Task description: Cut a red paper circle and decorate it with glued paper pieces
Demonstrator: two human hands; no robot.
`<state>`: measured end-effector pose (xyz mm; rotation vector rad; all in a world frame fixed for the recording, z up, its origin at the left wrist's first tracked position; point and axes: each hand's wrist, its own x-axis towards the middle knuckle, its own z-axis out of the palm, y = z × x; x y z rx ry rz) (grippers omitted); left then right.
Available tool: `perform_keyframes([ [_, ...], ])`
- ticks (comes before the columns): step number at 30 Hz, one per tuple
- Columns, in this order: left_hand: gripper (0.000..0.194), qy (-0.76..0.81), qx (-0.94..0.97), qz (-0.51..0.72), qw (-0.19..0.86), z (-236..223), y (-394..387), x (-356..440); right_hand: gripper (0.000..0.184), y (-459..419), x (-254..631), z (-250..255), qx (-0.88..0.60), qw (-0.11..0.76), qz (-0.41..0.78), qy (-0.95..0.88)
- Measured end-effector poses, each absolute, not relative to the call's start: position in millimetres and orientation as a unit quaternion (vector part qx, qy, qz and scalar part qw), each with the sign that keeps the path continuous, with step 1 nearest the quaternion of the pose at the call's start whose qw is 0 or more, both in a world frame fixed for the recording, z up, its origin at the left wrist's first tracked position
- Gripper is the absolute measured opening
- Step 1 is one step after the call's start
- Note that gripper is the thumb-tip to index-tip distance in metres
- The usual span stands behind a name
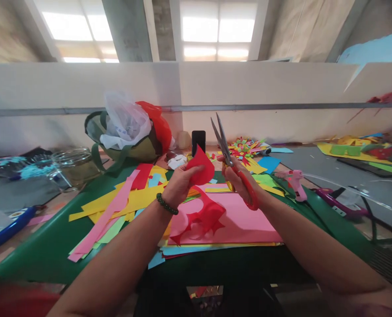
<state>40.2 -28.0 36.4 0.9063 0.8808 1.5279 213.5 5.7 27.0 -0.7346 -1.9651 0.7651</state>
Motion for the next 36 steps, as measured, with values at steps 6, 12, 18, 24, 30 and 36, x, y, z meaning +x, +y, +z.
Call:
perform_keyframes([
  [6,0.025,0.385,0.352,0.712,0.47,51.8,-26.9,20.5,0.073,7.5,218.9,29.8,-0.299,0.315,0.302,-0.849],
  [12,0.02,0.388,0.391,0.693,0.465,55.5,-26.9,10.0,0.069,-2.6,217.4,33.1,-0.299,0.245,0.306,-0.87],
  [18,0.022,0.393,0.446,0.659,0.461,58.4,-30.2,6.7,0.08,-4.7,220.0,35.8,-0.294,0.241,0.331,-0.863],
  [24,0.025,0.428,0.472,0.625,0.452,57.7,-31.2,6.8,0.074,-7.0,220.5,38.6,-0.298,0.237,0.326,-0.865],
  [30,0.025,0.45,0.481,0.607,0.445,58.9,-32.3,5.9,0.065,-11.0,220.2,44.3,-0.31,0.236,0.314,-0.866],
  [36,0.022,0.455,0.493,0.602,0.433,58.2,-31.4,5.2,0.072,-9.8,220.4,44.7,-0.309,0.231,0.288,-0.876],
])
